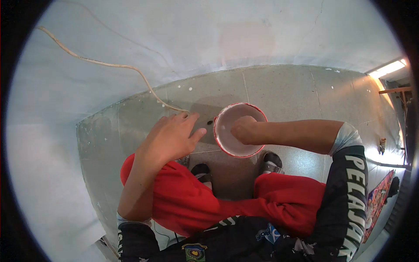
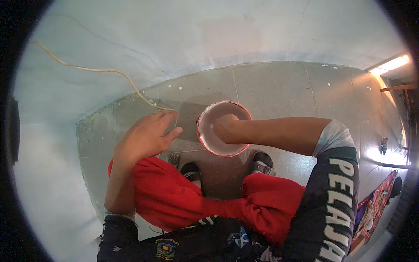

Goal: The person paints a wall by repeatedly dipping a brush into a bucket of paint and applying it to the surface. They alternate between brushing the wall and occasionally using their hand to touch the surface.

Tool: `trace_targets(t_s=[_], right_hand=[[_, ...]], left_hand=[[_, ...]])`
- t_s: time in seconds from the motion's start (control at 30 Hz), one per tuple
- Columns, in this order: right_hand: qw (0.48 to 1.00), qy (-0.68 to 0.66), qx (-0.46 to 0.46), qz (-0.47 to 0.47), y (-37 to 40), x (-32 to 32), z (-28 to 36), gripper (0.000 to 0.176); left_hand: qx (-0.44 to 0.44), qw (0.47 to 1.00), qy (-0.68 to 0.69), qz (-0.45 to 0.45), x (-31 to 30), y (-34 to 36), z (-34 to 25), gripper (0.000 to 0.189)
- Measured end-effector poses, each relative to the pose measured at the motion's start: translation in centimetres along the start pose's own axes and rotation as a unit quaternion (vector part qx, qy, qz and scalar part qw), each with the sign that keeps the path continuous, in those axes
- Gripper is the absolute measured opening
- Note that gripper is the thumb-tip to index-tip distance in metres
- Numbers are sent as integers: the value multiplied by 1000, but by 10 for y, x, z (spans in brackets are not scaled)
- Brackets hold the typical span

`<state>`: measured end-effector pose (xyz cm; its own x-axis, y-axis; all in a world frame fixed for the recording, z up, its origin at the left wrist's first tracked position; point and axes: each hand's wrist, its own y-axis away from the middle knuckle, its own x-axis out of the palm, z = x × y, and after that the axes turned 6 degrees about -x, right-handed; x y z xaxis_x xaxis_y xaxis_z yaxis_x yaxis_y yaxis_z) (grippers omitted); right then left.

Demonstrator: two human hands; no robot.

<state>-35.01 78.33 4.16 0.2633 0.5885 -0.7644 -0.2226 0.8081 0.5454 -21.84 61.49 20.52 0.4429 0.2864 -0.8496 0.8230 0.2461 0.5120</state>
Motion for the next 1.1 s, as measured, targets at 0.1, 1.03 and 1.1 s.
trace_targets(t_s=[0.1, 1.03, 1.1], right_hand=[[998, 6, 40, 45, -8, 4, -3, 16], [893, -443, 39, -63, 131, -28, -74, 26], [816, -574, 74, 11, 147, -21, -82, 22]], left_hand=[[-3, 1000, 3, 4, -3, 4, 5, 49], [18, 1000, 17, 0, 3, -8, 7, 48], [4, 1000, 11, 0, 4, -8, 4, 48]])
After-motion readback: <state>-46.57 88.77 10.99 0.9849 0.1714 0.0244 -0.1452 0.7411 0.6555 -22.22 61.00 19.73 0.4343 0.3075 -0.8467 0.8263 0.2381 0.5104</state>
